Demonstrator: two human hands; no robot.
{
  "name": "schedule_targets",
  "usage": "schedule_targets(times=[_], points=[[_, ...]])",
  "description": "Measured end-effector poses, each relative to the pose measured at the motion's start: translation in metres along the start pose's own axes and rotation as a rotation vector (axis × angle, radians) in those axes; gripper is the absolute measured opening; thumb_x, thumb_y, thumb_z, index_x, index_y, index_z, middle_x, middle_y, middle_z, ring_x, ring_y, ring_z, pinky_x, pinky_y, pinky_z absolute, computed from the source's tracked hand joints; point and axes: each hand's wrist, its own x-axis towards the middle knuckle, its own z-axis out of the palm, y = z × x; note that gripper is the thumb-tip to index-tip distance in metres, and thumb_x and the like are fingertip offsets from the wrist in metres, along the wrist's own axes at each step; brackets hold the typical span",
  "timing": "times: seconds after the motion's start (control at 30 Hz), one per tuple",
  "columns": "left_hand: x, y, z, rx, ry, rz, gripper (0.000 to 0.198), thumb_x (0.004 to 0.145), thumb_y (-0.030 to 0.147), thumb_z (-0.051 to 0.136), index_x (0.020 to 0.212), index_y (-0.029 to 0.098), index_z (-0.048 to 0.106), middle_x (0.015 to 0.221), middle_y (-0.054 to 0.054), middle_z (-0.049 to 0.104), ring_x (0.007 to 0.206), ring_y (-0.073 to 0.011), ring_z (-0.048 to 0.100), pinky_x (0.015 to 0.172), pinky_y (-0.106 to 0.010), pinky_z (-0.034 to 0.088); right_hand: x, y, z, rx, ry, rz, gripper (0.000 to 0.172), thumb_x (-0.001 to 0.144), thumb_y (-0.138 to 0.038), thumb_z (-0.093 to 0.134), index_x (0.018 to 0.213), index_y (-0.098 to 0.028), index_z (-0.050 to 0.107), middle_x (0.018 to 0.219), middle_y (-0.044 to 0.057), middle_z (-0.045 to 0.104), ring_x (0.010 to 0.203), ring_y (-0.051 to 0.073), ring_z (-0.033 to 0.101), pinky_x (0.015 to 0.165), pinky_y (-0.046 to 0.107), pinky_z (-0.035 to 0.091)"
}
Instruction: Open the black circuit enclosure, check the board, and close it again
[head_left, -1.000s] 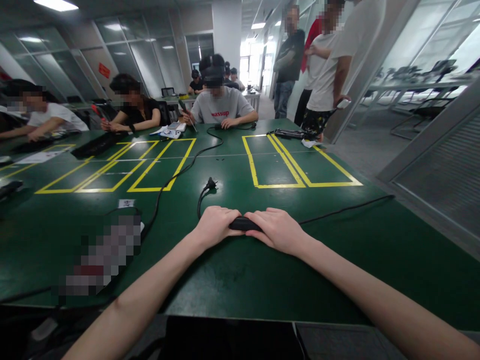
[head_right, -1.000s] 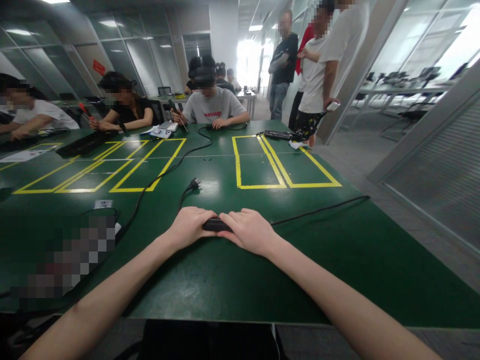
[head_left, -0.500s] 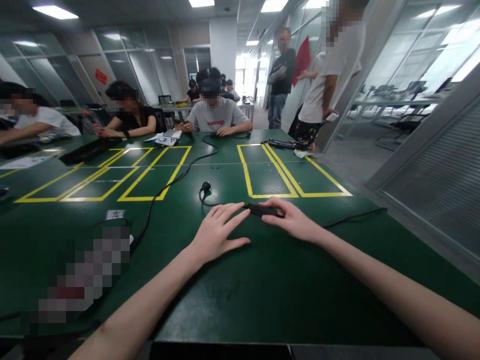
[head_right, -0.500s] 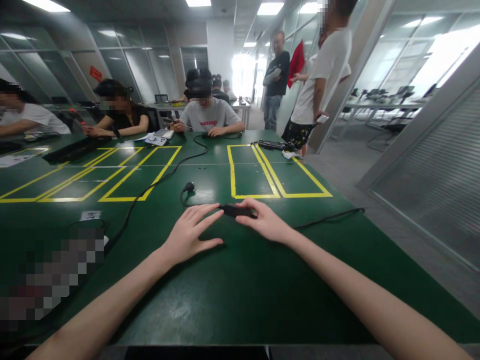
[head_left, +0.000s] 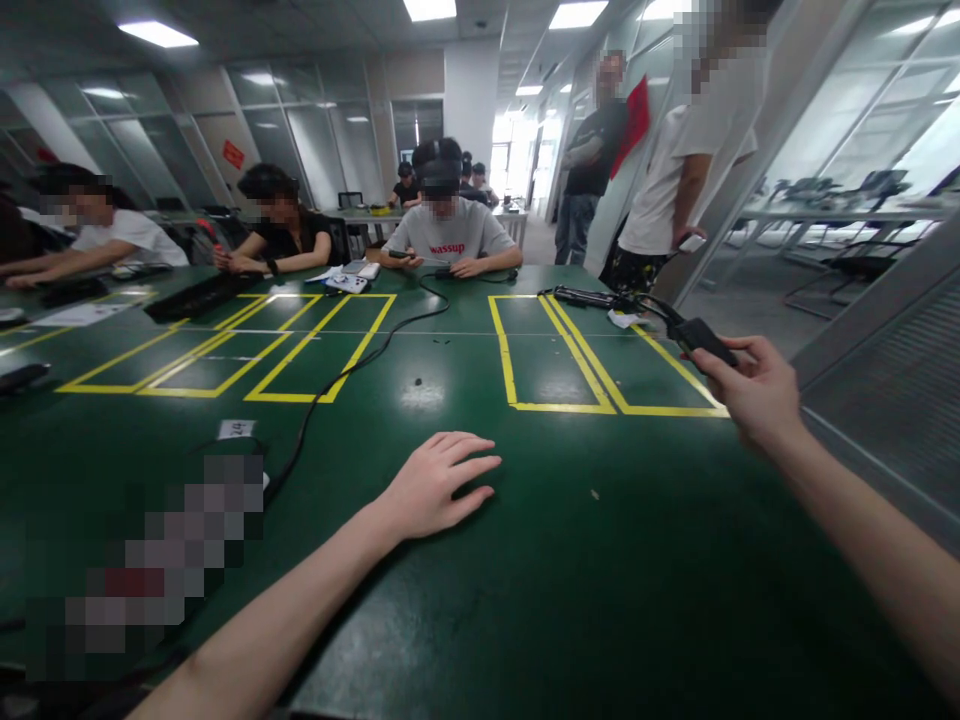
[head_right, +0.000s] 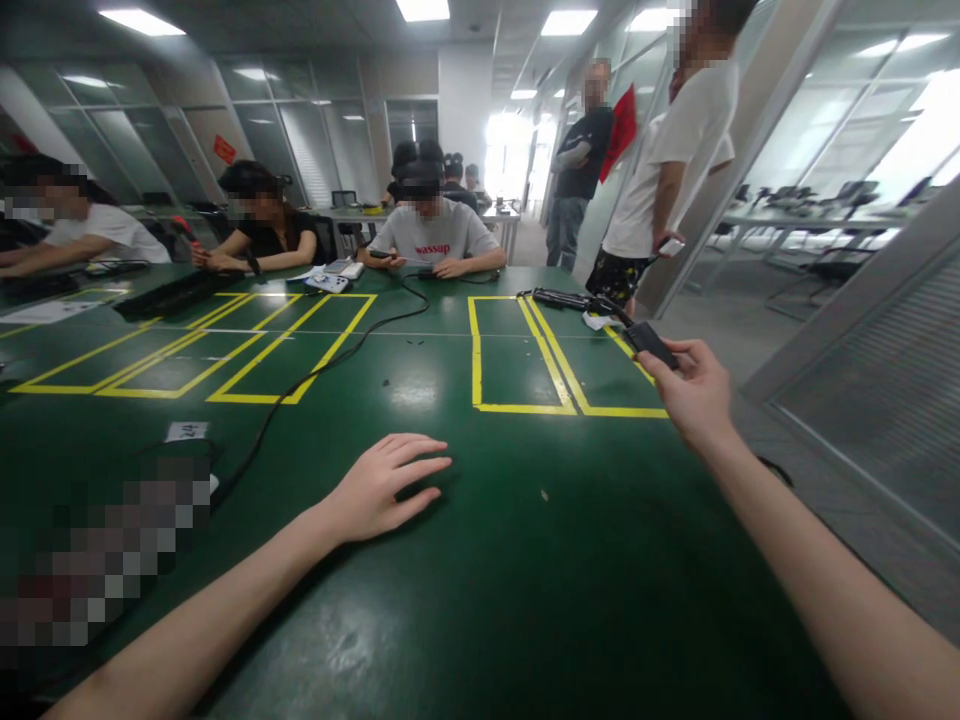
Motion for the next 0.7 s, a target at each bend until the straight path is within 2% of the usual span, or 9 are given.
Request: schedule_targets(times=[0.13,0.23,0.33,0.47,0.57,0.7], points=[[-0.002,-0.002,0.001,-0.015,0.010,0.008,0.030,0.103,0.032,0.056,0.128,0.019,0.066,0.130,-0.011,0.071,0.121,-0.0240,0.065,0.103,-0.042,0.053,-0.007,0.015,0.011,-0.033,0.032,0.013,0.029,0.074,-0.043,0.070,0.092,-0.028,0.053,0.114,0.015,0.072,0.095,0.034,0.069,0.067,0.042,0.052],[-0.003,-0.002,0.000,-0.021,0.007,-0.011,0.029,0.104,0.032,0.055,0.127,0.020,0.066,0.129,-0.010,0.071,0.119,-0.0232,0.066,0.101,-0.041,0.054,-0.010,0.026,0.016,-0.213,0.040,0.007,0.020,0.077,-0.034,0.068,0.091,-0.026,0.055,0.114,0.017,0.072,0.108,0.036,0.067,0.083,0.044,0.053],[-0.004,-0.001,-0.002,-0.034,-0.015,-0.036,0.029,0.104,0.033,0.054,0.127,0.021,0.067,0.128,-0.009,0.072,0.118,-0.0227,0.066,0.101,-0.041,0.054,-0.014,0.034,0.016,-0.468,0.001,0.008,0.022,0.079,-0.034,0.068,0.096,-0.024,0.062,0.107,0.015,0.073,0.107,0.036,0.067,0.087,0.046,0.052],[-0.003,0.000,-0.001,-0.066,-0.037,-0.031,0.028,0.103,0.032,0.055,0.126,0.021,0.068,0.125,-0.009,0.073,0.115,-0.0224,0.068,0.100,-0.040,0.055,-0.019,0.040,0.016,-0.696,0.012,0.065,0.033,0.083,-0.040,0.068,0.110,-0.021,0.068,0.102,0.015,0.073,0.098,0.036,0.068,0.083,0.048,0.053],[-0.002,0.000,0.000,-0.076,-0.057,-0.027,0.028,0.103,0.032,0.055,0.125,0.021,0.069,0.124,-0.009,0.074,0.113,-0.0221,0.068,0.098,-0.039,0.055,-0.018,0.042,0.017,-0.760,-0.011,0.071,0.038,0.083,-0.042,0.068,0.115,-0.020,0.069,0.100,0.016,0.073,0.091,0.036,0.068,0.079,0.046,0.052],[-0.002,0.000,0.000,-0.092,-0.079,-0.049,0.028,0.103,0.032,0.055,0.125,0.022,0.070,0.123,-0.009,0.074,0.112,-0.0221,0.069,0.098,-0.040,0.056,-0.015,0.047,0.018,-0.729,-0.127,-0.017,0.035,0.081,-0.039,0.067,0.109,-0.018,0.070,0.097,0.016,0.073,0.086,0.033,0.067,0.077,0.043,0.050]])
